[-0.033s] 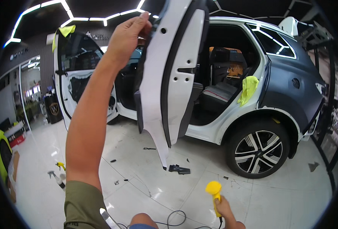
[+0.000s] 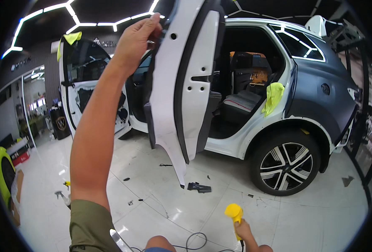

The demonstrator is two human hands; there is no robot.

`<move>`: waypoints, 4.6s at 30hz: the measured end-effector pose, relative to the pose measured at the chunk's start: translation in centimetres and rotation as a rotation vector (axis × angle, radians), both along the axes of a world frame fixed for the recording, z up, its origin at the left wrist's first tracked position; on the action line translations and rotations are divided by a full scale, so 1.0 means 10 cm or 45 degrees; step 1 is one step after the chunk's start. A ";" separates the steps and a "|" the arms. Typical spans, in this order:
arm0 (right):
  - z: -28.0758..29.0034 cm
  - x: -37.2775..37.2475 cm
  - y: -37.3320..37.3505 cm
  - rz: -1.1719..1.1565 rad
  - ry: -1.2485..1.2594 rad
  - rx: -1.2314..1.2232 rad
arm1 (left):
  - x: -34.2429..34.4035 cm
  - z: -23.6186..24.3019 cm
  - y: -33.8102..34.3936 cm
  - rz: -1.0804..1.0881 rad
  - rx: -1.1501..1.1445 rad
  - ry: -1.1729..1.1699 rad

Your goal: The person applies a black vinyl wrap to a white car door panel. They use a yellow heat gun to warm the material and a squeegee to smooth it onto the surface, working along the edges and curves of the door.

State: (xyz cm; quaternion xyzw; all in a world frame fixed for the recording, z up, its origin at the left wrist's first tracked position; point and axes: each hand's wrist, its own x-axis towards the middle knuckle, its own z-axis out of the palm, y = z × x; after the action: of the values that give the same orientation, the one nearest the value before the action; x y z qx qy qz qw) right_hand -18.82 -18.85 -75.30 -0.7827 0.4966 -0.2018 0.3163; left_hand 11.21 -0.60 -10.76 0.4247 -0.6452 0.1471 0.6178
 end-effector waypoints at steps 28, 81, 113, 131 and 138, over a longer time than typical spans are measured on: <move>-2.53 0.59 -0.16 0.403 0.639 0.418 | -0.25 -0.11 0.10 0.621 -0.151 -0.341; -1.76 0.94 0.42 0.596 0.244 0.379 | -0.03 -1.65 0.45 0.775 0.120 -0.156; -1.57 1.02 0.32 0.611 0.162 0.406 | -0.15 -0.63 0.35 0.806 -0.031 -0.382; -1.57 1.08 0.33 0.600 0.128 0.389 | -0.31 0.12 0.22 0.702 0.074 -0.322; -1.47 1.07 0.33 0.606 0.158 0.484 | -0.45 -0.19 0.25 1.354 -0.181 -0.739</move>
State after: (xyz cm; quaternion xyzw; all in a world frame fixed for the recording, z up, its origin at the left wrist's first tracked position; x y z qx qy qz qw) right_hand -8.11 -15.56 -90.00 -0.8146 0.3466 0.0224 0.4645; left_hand 6.72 1.94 -12.62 0.5890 -0.4752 0.5880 0.2855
